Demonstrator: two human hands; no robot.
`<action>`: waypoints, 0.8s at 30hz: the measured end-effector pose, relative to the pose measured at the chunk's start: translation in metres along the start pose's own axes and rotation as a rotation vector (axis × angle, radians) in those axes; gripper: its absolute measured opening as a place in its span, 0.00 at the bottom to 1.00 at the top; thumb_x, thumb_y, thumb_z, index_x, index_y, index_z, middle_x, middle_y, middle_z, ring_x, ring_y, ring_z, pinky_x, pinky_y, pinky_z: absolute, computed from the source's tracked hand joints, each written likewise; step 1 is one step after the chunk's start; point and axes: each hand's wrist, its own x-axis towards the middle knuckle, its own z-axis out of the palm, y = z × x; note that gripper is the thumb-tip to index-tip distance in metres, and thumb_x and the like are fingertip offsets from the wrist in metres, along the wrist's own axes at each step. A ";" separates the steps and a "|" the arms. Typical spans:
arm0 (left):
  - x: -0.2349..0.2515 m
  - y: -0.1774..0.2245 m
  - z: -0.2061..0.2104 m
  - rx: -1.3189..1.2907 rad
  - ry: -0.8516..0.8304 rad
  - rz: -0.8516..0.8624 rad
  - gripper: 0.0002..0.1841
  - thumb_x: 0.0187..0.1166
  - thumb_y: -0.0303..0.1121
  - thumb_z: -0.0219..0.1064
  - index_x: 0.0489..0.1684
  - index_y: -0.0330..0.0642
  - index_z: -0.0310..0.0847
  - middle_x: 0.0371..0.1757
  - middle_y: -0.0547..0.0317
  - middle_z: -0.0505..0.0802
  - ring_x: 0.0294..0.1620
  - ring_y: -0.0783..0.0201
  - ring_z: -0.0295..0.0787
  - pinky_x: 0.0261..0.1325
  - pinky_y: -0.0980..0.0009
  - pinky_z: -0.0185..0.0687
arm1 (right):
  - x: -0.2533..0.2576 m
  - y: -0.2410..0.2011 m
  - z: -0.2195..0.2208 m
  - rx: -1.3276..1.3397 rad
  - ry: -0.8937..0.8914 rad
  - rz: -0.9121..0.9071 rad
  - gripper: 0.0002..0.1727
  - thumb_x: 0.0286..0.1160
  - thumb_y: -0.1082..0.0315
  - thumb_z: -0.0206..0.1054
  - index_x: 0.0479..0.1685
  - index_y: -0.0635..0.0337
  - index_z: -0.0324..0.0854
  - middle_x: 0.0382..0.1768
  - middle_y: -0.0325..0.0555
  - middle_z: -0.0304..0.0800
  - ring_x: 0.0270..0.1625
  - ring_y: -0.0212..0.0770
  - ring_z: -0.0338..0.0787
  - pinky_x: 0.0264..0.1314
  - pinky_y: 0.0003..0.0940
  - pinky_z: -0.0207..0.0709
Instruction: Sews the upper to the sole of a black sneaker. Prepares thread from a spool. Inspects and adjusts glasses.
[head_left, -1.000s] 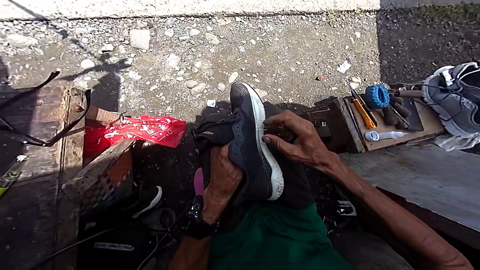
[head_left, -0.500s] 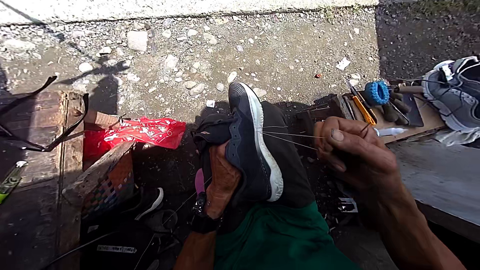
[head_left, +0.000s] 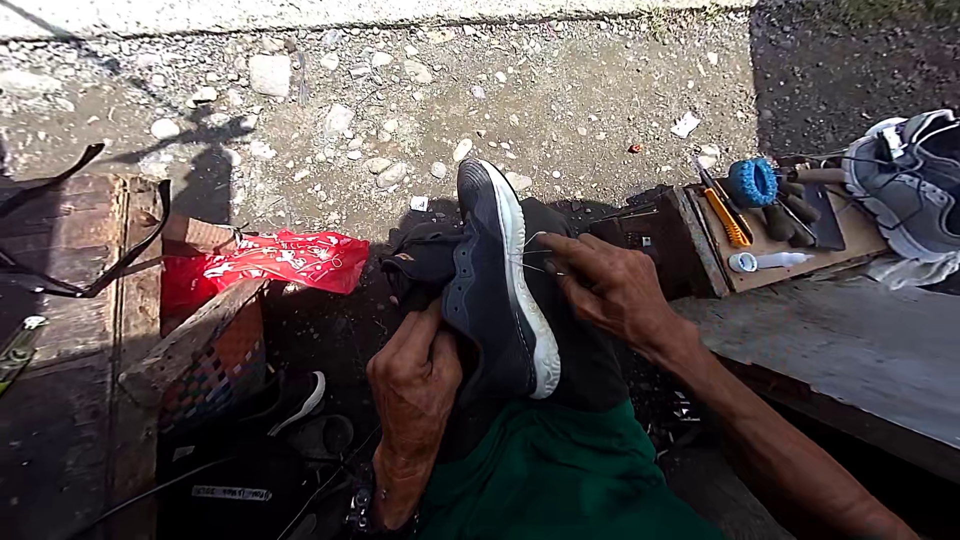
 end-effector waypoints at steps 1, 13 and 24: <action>-0.007 -0.002 -0.005 -0.001 0.008 -0.022 0.15 0.76 0.26 0.59 0.47 0.35 0.93 0.32 0.54 0.93 0.32 0.66 0.89 0.37 0.72 0.83 | 0.000 0.001 0.008 0.093 -0.017 0.028 0.16 0.82 0.55 0.64 0.57 0.48 0.94 0.30 0.40 0.91 0.29 0.36 0.88 0.29 0.37 0.78; -0.063 -0.058 -0.058 0.275 -0.135 -0.380 0.18 0.82 0.35 0.60 0.59 0.36 0.89 0.60 0.35 0.90 0.63 0.35 0.84 0.63 0.37 0.73 | -0.025 0.015 -0.057 0.688 -0.048 0.133 0.11 0.83 0.58 0.67 0.40 0.55 0.90 0.41 0.32 0.91 0.36 0.21 0.85 0.36 0.16 0.79; 0.033 0.003 0.016 -0.451 -0.276 -0.002 0.08 0.73 0.28 0.66 0.41 0.33 0.88 0.40 0.60 0.95 0.49 0.79 0.91 0.61 0.80 0.84 | 0.000 -0.012 0.022 0.570 -0.013 0.145 0.14 0.77 0.58 0.74 0.49 0.60 0.88 0.31 0.34 0.89 0.31 0.22 0.84 0.36 0.19 0.79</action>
